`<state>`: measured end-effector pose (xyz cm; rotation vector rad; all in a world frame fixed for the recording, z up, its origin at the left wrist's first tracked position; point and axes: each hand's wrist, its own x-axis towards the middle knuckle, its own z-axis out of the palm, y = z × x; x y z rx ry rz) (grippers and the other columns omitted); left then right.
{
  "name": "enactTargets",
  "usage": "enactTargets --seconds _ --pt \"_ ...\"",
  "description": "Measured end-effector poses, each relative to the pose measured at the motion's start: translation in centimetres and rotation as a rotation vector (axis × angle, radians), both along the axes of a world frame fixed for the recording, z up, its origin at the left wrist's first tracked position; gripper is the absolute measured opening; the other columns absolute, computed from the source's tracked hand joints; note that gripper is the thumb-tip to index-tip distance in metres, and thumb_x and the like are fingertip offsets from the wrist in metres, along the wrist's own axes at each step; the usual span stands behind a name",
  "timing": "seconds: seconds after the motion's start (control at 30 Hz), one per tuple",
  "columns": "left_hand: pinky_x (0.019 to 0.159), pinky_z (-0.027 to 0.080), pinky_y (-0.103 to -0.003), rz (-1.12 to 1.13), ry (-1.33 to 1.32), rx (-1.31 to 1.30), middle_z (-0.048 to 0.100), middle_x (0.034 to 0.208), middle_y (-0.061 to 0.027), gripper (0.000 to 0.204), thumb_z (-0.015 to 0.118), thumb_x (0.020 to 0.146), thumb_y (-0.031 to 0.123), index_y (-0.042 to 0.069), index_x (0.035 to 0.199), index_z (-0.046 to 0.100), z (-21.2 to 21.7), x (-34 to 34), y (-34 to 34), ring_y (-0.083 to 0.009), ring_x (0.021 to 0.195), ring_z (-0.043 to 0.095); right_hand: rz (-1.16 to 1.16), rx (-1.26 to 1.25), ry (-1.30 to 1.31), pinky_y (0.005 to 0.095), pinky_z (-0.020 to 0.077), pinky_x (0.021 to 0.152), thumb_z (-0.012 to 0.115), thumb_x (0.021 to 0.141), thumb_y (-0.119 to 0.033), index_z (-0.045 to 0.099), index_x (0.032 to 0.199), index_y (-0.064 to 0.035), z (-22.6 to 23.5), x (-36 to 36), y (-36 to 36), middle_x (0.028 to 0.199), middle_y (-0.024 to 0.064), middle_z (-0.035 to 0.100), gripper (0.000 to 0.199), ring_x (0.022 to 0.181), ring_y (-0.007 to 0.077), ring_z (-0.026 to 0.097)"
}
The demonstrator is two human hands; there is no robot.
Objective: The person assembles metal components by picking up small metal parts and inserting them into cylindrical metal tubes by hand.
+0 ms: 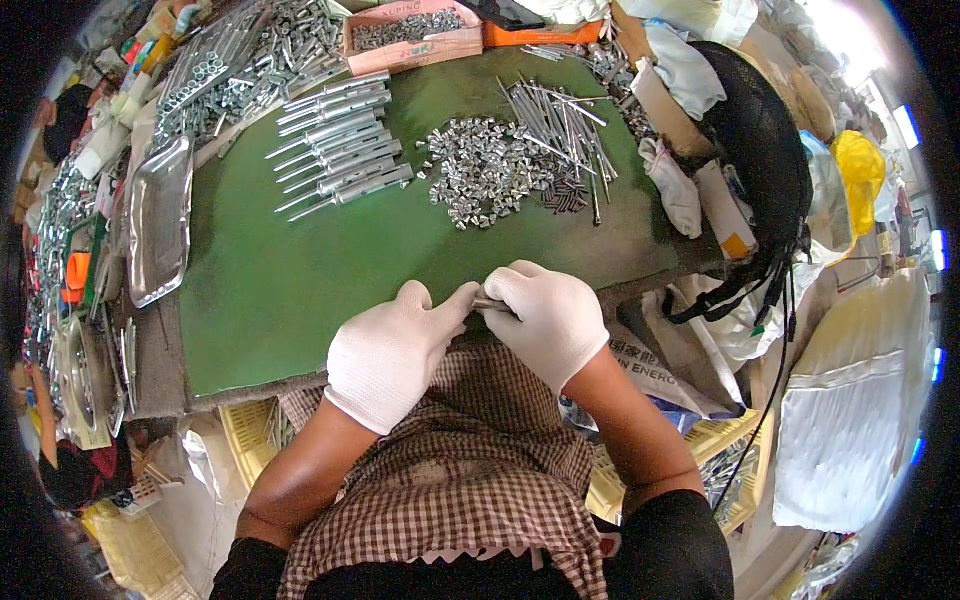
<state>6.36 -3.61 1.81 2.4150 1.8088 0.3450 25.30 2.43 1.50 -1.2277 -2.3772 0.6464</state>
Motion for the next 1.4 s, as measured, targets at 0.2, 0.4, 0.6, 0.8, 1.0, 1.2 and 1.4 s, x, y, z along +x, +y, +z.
enactTargets --seconds 0.2,0.4,0.6,0.8,1.0,1.2,1.4 --pt "0.049 0.050 -0.041 -0.023 -0.035 -0.049 0.054 0.080 -0.0100 0.033 0.058 0.094 0.024 0.024 0.126 0.062 0.2 -0.2 0.2 -0.0286 0.055 0.060 -0.041 -0.241 0.810 0.0233 0.0403 0.056 0.061 0.094 -0.022 0.059 0.092 -0.0027 -1.1 -1.8 1.7 0.071 -0.0020 0.050 0.019 0.063 0.0089 0.048" --pt "0.049 0.050 -0.040 -0.020 -0.010 -0.104 0.052 0.077 -0.0098 0.032 0.059 0.093 0.023 0.024 0.124 0.062 0.7 0.0 0.3 -0.0293 0.054 0.059 0.098 -0.865 1.755 0.0278 0.0201 0.042 0.039 0.101 -0.046 0.040 0.061 -0.0088 -2.6 -3.5 1.8 0.053 -0.0020 0.032 0.055 0.044 0.0102 0.026" --pt "0.045 0.050 -0.034 -0.084 0.065 -0.019 0.052 0.076 -0.0064 0.034 0.058 0.087 0.015 0.018 0.120 0.060 0.5 -0.1 0.5 -0.0197 0.052 0.060 0.051 -0.416 1.400 0.0278 0.0199 0.047 0.043 0.103 -0.035 0.045 0.061 -0.0041 -3.2 -4.3 0.9 0.055 -0.0001 0.036 0.052 0.048 0.0102 0.029" --pt "0.051 0.052 -0.034 -0.132 0.167 0.104 0.053 0.077 -0.0050 0.005 0.058 0.084 0.014 0.011 0.084 0.055 0.5 1.6 1.9 -0.0221 0.062 0.064 -0.138 -0.436 1.370 0.0293 0.0208 0.047 0.038 0.103 -0.040 0.042 0.053 -0.0049 -2.7 -3.6 -0.1 0.051 0.0026 0.037 0.062 0.048 0.0120 0.030" --pt "0.056 0.052 -0.038 -0.066 -0.014 0.111 0.055 0.077 -0.0068 0.012 0.066 0.085 0.022 0.013 0.089 0.060 0.6 -1.8 1.0 -0.0251 0.063 0.063 0.134 -0.816 1.769 0.0281 0.0199 0.045 0.036 0.101 -0.035 0.045 0.063 -0.0055 -3.1 -3.3 1.6 0.052 -0.0017 0.029 0.049 0.046 0.0096 0.026" --pt "0.072 0.053 -0.039 0.437 -0.029 -0.145 0.065 0.094 -0.0098 0.028 0.073 0.082 0.021 0.008 0.107 0.068 2.9 -12.2 -14.1 -0.0279 0.080 0.065 -0.074 -0.754 1.491 0.0237 0.0319 0.047 0.052 0.091 -0.015 0.062 0.095 0.0018 -3.6 -2.0 1.5 0.065 0.0017 0.047 0.020 0.051 0.0087 0.038" --pt "0.090 0.049 -0.041 0.400 -0.107 -0.033 0.067 0.106 -0.0145 0.029 0.069 0.083 0.015 0.007 0.112 0.070 3.8 -10.3 -9.0 -0.0323 0.101 0.064 -0.090 -0.575 1.371 0.0227 0.0339 0.043 0.051 0.095 -0.023 0.060 0.113 0.0030 -2.8 -3.4 1.3 0.072 0.0061 0.058 0.033 0.048 0.0093 0.044"
